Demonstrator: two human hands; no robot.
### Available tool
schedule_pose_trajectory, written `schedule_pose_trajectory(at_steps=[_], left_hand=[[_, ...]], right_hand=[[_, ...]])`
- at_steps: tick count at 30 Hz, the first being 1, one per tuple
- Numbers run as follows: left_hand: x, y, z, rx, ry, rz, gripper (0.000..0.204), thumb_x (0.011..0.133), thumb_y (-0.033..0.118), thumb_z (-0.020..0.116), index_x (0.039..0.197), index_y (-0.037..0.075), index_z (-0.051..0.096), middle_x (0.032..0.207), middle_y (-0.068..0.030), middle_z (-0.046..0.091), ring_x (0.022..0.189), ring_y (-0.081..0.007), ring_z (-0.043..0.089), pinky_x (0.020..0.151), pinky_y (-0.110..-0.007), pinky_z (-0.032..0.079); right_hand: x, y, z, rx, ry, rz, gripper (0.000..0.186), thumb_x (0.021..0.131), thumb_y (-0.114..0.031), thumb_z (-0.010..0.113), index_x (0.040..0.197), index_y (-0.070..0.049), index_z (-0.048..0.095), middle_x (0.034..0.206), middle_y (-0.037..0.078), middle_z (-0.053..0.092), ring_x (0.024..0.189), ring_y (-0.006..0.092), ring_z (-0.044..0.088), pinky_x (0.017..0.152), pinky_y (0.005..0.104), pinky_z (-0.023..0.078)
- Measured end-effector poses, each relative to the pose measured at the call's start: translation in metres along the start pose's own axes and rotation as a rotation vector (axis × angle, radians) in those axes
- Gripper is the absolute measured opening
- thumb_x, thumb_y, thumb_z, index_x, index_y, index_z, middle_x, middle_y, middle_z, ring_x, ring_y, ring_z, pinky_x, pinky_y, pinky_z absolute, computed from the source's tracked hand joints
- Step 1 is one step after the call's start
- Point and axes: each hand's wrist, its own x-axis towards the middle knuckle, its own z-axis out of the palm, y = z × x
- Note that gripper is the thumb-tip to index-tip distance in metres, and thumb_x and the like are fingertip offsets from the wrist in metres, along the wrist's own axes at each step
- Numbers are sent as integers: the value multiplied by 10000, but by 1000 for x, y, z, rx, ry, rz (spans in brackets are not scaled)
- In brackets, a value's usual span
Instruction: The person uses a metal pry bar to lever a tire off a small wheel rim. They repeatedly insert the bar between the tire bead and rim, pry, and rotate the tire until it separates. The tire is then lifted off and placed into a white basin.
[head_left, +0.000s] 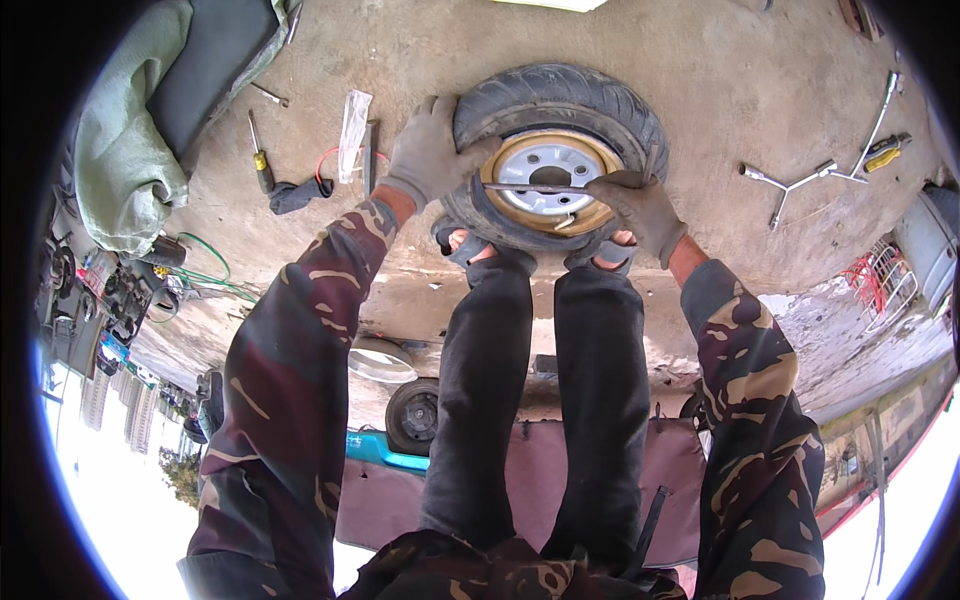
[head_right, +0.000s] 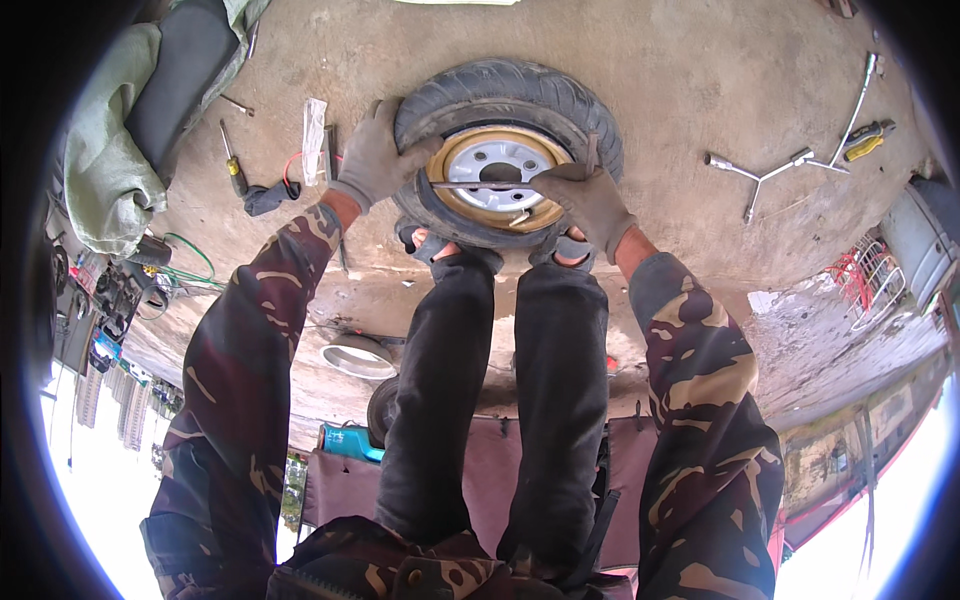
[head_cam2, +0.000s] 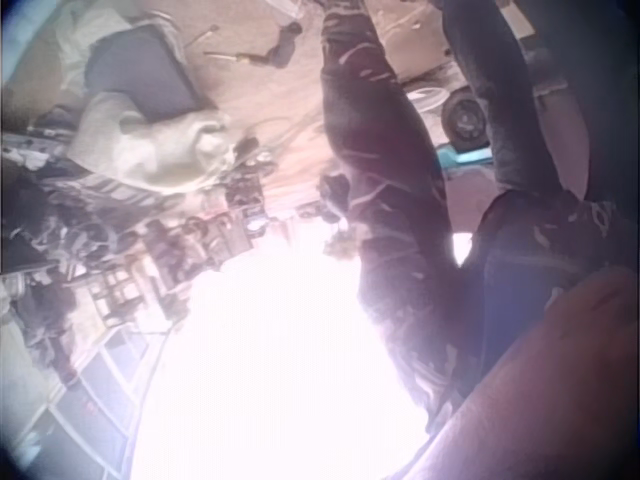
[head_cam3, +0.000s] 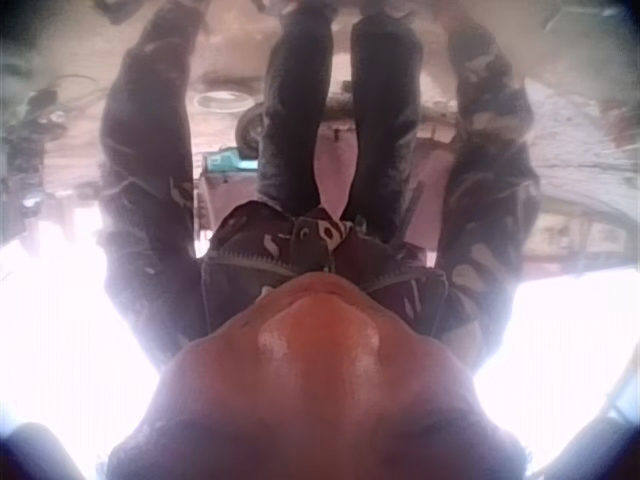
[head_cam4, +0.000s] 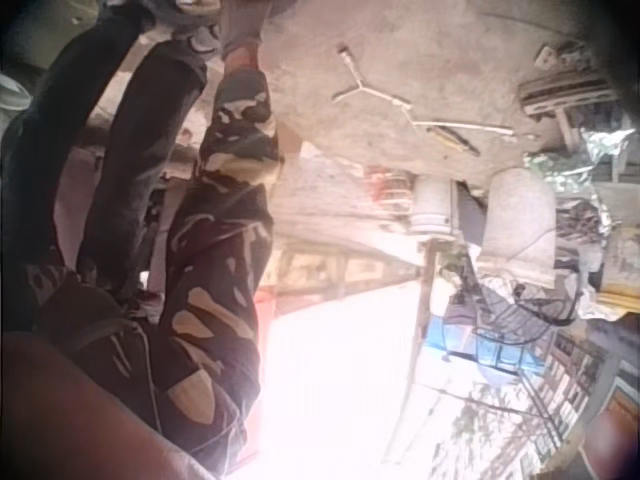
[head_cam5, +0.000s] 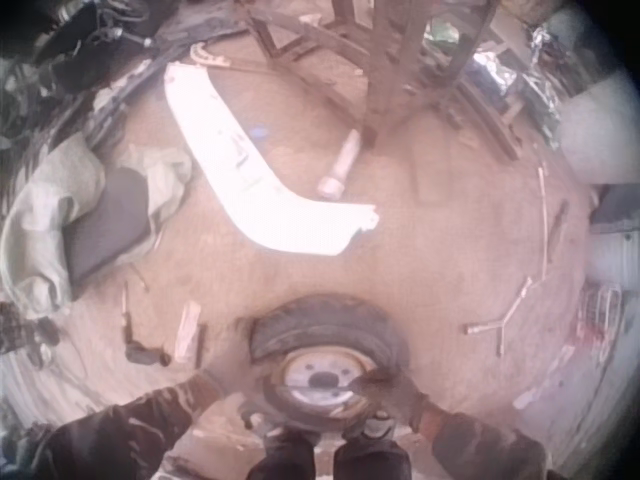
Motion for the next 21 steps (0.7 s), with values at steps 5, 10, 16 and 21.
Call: schedule_pose_trajectory(at_steps=[5,10,16,21], left_hand=[[-1,0,3,-12,57,21,856,865,520,833,1426,-60,548,1272,-317,634,1155,-501,661,985,-553,544],[-5,2,2,-20,57,-3,876,866,538,829,1431,-66,541,1291,-320,628,1164,-507,657,983,-558,543],[-8,-5,3,-40,23,-31,898,865,573,827,1429,-63,536,1290,-324,626,1152,-511,651,974,-562,541],[-12,-7,7,-39,69,-18,851,864,602,815,1372,-38,577,1297,-283,625,1196,-483,640,1009,-547,534]], right_hand=[[-30,-21,24,90,110,226,244,1052,-234,742,1204,-49,794,867,-63,681,665,16,499,556,212,394],[-93,-46,89,343,35,187,245,1096,-148,656,1300,-55,754,855,-92,606,682,3,465,586,190,385],[-120,-71,167,307,15,79,213,1104,-110,627,1270,-45,745,871,-66,621,747,7,497,649,205,426],[-125,-70,214,233,113,65,189,1073,-55,625,1221,-37,741,933,37,735,797,83,629,719,271,521]])
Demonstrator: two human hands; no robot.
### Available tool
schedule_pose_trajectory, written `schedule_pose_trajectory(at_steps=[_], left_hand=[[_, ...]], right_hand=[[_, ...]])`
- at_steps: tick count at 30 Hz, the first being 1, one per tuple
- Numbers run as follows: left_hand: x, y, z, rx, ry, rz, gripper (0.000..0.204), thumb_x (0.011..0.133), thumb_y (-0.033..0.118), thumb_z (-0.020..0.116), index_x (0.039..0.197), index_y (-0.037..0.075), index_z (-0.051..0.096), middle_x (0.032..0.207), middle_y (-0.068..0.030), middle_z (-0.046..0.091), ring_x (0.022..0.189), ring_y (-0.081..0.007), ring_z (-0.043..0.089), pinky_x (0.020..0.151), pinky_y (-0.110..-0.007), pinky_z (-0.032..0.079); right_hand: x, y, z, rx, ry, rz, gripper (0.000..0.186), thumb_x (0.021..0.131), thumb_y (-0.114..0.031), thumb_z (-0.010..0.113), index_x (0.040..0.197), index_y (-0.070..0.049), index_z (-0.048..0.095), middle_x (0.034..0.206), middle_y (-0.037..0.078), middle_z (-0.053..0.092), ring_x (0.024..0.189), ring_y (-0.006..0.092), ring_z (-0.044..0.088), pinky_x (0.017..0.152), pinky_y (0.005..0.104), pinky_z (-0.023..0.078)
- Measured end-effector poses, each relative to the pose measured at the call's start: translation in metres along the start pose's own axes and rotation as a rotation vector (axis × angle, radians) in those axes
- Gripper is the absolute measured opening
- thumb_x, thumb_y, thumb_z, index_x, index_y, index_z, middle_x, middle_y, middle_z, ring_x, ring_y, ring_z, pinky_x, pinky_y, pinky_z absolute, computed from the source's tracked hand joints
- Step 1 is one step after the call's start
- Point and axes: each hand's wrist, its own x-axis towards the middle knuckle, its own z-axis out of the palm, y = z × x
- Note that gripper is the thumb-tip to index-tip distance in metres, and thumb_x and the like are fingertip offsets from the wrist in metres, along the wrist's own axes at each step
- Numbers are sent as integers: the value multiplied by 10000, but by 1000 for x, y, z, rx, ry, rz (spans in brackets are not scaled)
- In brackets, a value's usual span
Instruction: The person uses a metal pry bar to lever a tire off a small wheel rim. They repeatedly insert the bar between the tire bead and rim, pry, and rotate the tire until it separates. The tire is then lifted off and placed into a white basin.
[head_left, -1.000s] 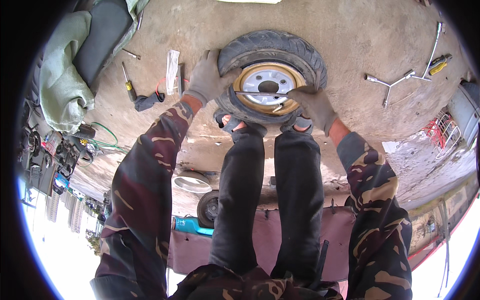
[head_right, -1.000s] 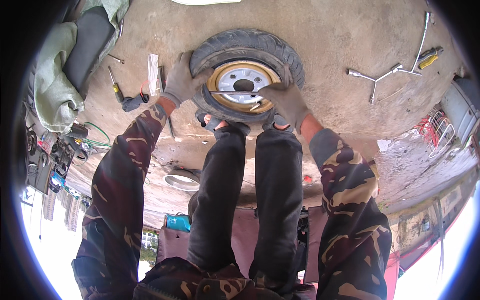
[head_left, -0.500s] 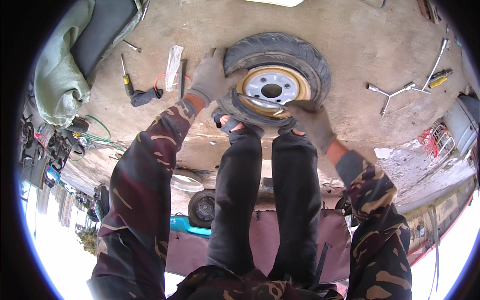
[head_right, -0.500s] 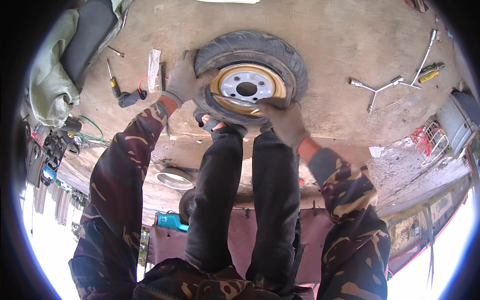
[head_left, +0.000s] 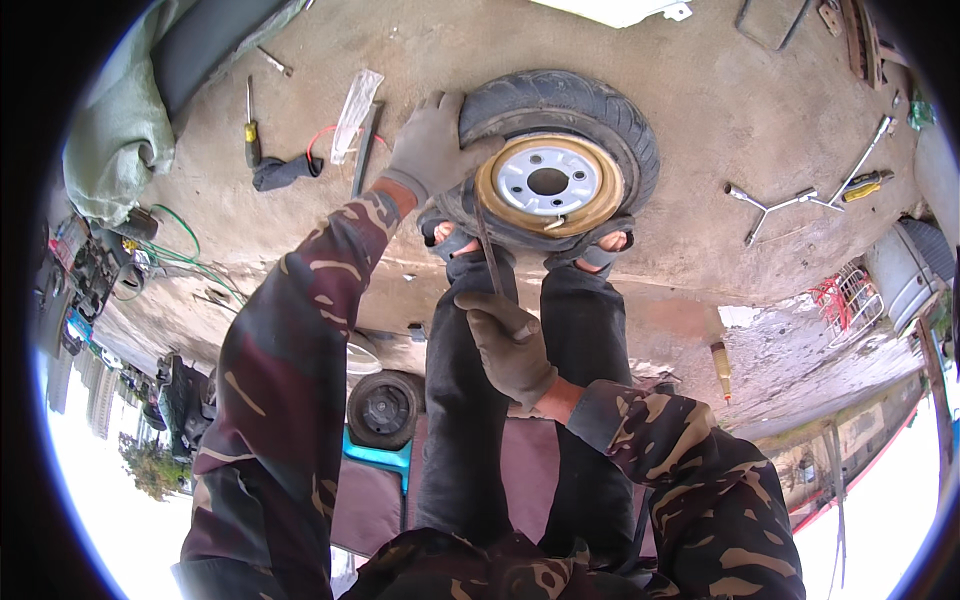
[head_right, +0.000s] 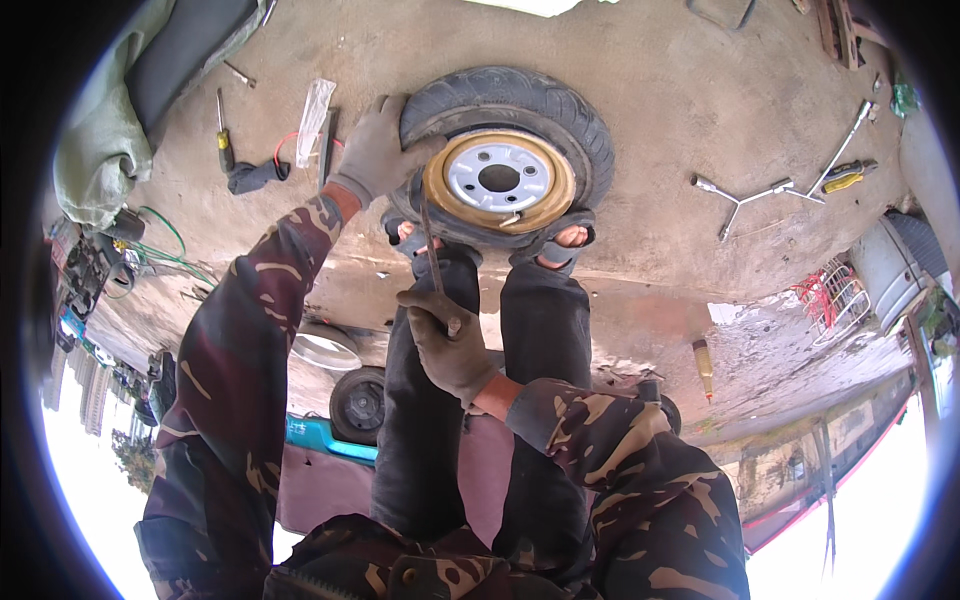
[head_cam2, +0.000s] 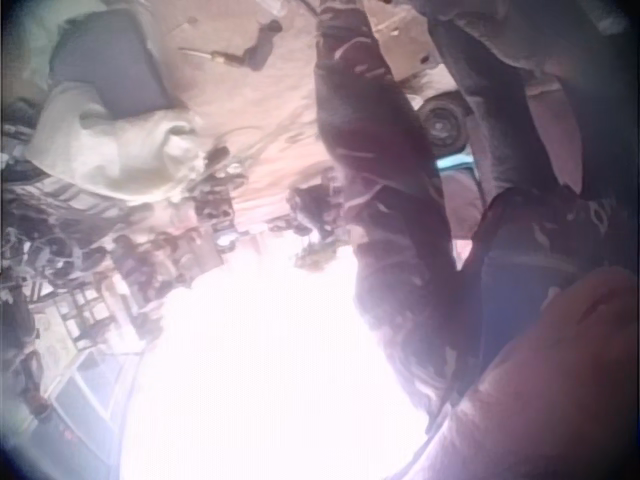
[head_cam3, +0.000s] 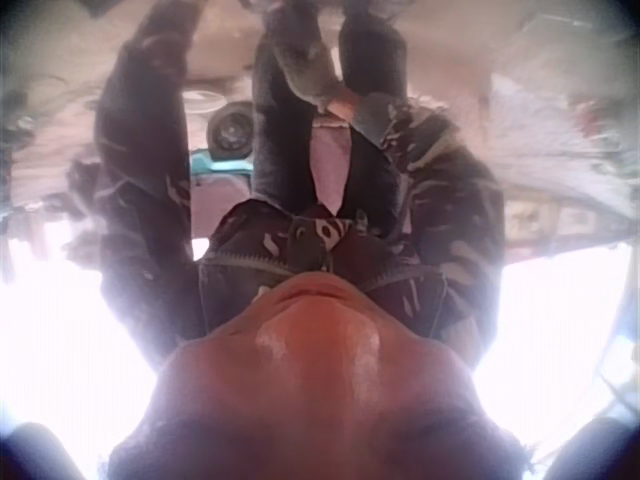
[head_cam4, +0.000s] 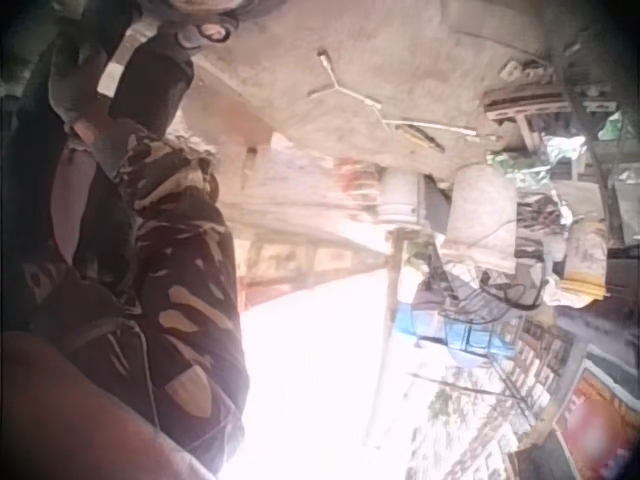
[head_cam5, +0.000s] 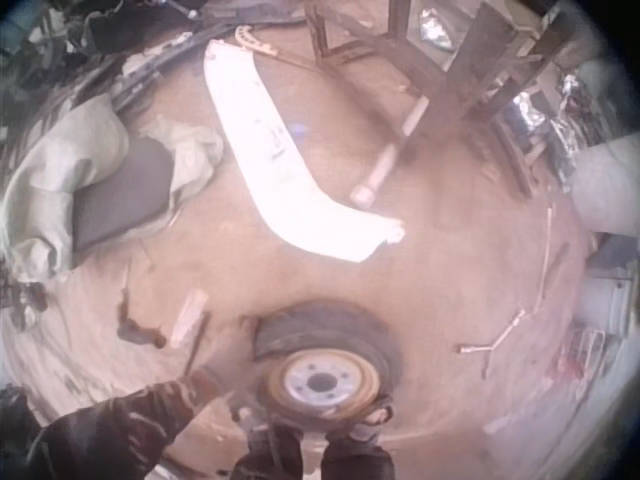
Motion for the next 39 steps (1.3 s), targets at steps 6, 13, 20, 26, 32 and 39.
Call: schedule_pose_trajectory(at_steps=[6,13,20,26,32,39], left_hand=[[-1,0,-1,28,8,-11,869,871,651,783,1360,-39,584,1319,-283,617,1229,-470,636,1024,-536,536],[1,-16,5,15,-65,16,988,857,678,798,1420,-83,516,1307,-330,602,1185,-508,642,999,-536,540],[13,-11,-27,4,-301,66,951,891,605,807,1431,-103,474,1353,-360,591,1231,-513,642,1033,-519,537],[22,5,-37,98,-403,-80,823,922,496,815,1411,-87,499,1302,-352,651,1249,-509,649,1053,-515,535],[10,16,-26,99,-269,-199,719,910,445,832,1358,-38,540,1322,-331,653,1229,-507,656,1055,-531,535],[8,17,-37,48,-337,-268,780,931,505,796,1418,-42,528,1384,-327,631,1286,-490,647,1070,-522,531]], right_hand=[[13,-9,66,-97,39,-130,203,1028,-38,621,1202,-44,726,928,141,729,817,245,712,707,370,559],[51,10,143,36,15,11,137,993,-98,674,1112,-40,640,897,228,737,856,453,747,702,510,564],[60,39,167,-100,148,-189,160,974,-56,683,1124,-73,628,909,206,726,852,467,722,691,522,548],[62,55,175,-125,177,-225,130,976,-58,677,1101,-71,645,957,201,733,917,433,744,740,460,573],[83,108,202,-55,16,33,386,981,-179,667,1337,-52,590,1030,220,736,941,430,727,816,530,578],[83,118,189,-168,-67,68,420,1009,-254,636,1368,-36,621,1126,249,741,1038,463,721,902,548,579]])
